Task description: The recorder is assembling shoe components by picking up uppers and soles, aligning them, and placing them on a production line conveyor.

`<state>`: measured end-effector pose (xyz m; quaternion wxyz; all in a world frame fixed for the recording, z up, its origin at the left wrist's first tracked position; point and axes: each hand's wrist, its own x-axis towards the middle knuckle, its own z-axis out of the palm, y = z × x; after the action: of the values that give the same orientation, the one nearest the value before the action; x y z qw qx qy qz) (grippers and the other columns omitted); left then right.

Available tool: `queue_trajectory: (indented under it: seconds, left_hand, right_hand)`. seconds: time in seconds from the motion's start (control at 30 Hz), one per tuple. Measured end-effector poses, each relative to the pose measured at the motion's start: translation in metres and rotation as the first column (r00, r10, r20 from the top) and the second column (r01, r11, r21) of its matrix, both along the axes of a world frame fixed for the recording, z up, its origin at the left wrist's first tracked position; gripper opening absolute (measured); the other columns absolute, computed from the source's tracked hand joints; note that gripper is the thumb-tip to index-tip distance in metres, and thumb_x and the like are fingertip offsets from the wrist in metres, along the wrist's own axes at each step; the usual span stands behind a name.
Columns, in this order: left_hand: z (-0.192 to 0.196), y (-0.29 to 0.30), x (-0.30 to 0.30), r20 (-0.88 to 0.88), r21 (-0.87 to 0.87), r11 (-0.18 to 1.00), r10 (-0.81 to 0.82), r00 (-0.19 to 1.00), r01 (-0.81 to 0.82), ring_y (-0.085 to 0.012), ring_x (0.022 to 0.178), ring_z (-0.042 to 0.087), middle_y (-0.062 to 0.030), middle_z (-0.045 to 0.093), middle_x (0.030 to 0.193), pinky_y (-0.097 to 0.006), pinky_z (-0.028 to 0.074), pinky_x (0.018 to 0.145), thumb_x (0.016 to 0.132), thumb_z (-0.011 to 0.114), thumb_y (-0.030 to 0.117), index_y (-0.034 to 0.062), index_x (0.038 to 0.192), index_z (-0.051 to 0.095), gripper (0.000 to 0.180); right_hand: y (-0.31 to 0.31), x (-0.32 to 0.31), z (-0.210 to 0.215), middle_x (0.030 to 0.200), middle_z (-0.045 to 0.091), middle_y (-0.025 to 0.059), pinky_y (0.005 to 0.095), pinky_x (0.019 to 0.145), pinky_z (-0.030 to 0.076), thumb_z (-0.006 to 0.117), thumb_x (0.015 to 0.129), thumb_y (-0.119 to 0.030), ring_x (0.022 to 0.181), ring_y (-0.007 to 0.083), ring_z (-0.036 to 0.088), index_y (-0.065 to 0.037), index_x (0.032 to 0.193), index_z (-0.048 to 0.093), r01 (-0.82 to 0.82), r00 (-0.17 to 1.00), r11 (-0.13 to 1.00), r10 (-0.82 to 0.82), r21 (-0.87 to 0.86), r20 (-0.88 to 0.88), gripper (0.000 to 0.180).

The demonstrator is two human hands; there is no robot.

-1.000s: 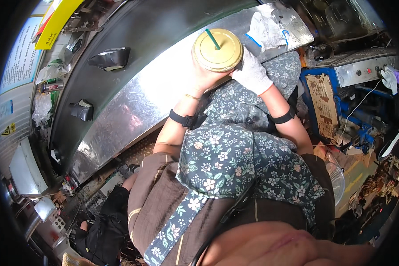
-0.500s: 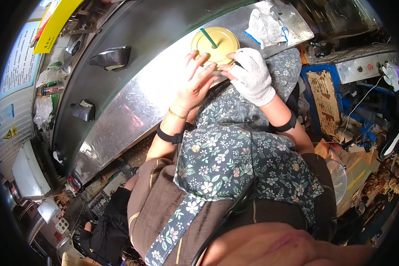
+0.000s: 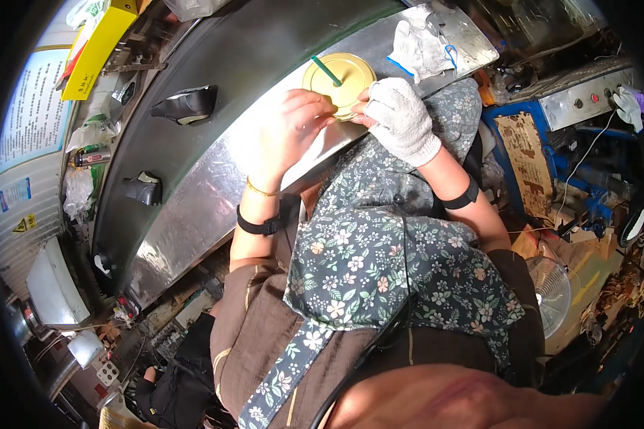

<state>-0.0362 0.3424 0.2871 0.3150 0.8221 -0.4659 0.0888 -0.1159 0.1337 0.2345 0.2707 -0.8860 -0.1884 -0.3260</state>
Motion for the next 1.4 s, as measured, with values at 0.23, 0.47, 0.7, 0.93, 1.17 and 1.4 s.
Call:
queue_trajectory:
  seconds: [0.23, 0.47, 0.7, 0.93, 1.17, 1.4]
  left_hand:
    - [0.011, -0.002, 0.035, -0.073, 0.167, 0.960, -0.217, 0.973, 0.227, -0.0231, 0.079, 0.061, -0.0027, 0.067, 0.080, -0.035, 0.051, 0.074, 0.067, 0.082, 0.013, 0.0090, 0.084, 0.071, 0.020]
    - [-0.006, 0.007, 0.035, -0.130, 0.026, 0.981, -0.189, 0.973, 0.193, -0.0208, 0.079, 0.061, 0.0000, 0.064, 0.077, -0.033, 0.051, 0.073, 0.069, 0.080, 0.017, 0.0122, 0.082, 0.076, 0.015]
    - [-0.005, 0.003, 0.021, -0.011, 0.012, 0.985, -0.171, 0.985, 0.172, -0.0236, 0.094, 0.062, -0.0034, 0.067, 0.099, -0.036, 0.051, 0.082, 0.071, 0.082, 0.016, 0.0121, 0.097, 0.076, 0.027]
    - [-0.054, -0.025, 0.000, -0.483, -0.188, 0.964, 0.073, 0.872, -0.186, -0.0312, 0.135, 0.040, -0.0203, 0.035, 0.148, -0.043, 0.034, 0.113, 0.060, 0.092, 0.039, 0.0008, 0.148, 0.034, 0.112]
    - [-0.055, -0.007, 0.045, -0.571, -0.165, 0.985, -0.141, 0.809, 0.055, -0.0260, 0.135, 0.042, -0.0124, 0.041, 0.146, -0.038, 0.039, 0.111, 0.051, 0.095, 0.026, 0.0021, 0.149, 0.033, 0.118]
    - [-0.028, -0.007, 0.041, -0.772, -0.205, 0.978, -0.186, 0.608, 0.040, -0.0294, 0.143, 0.031, -0.0166, 0.029, 0.155, -0.042, 0.032, 0.116, 0.046, 0.097, 0.036, 0.0029, 0.149, 0.035, 0.125]
  right_hand:
    - [-0.003, 0.000, 0.001, 0.099, 0.063, 0.0023, 0.0364, 0.085, 0.050, 0.076, 0.071, -0.021, 0.096, 0.0247, 0.058, -0.014, 0.090, 0.069, -0.015, 1.000, 0.999, 0.014, 0.036, 0.004, 0.022]
    - [0.000, 0.003, 0.012, 0.098, 0.062, 0.0029, 0.0374, 0.083, 0.050, 0.073, 0.073, -0.021, 0.096, 0.0253, 0.058, -0.014, 0.095, 0.068, -0.006, 1.000, 0.997, 0.006, -0.078, -0.001, 0.023]
    - [-0.005, 0.002, 0.000, 0.104, 0.062, 0.0073, 0.0389, 0.083, 0.051, 0.072, 0.075, -0.017, 0.097, 0.0274, 0.058, -0.012, 0.099, 0.066, 0.011, 1.000, 1.000, -0.011, 0.002, -0.018, 0.025]
    - [0.006, -0.004, -0.039, 0.131, 0.057, 0.0195, 0.0371, 0.102, 0.044, 0.072, 0.087, -0.027, 0.121, 0.0318, 0.056, -0.001, 0.136, 0.051, 0.235, 0.917, 0.672, 0.088, 0.703, -0.390, 0.059]
    - [0.020, -0.025, -0.036, 0.114, 0.067, 0.0190, 0.0392, 0.093, 0.050, 0.071, 0.087, -0.035, 0.108, 0.0332, 0.063, -0.001, 0.120, 0.064, 0.326, 0.899, 0.795, -0.093, 0.512, -0.428, 0.048]
    - [-0.006, 0.009, -0.033, 0.101, 0.072, 0.0117, 0.0299, 0.081, 0.052, 0.063, 0.094, -0.028, 0.090, 0.0160, 0.067, 0.002, 0.116, 0.066, 0.312, 0.831, 0.443, 0.302, 0.841, -0.467, 0.038]
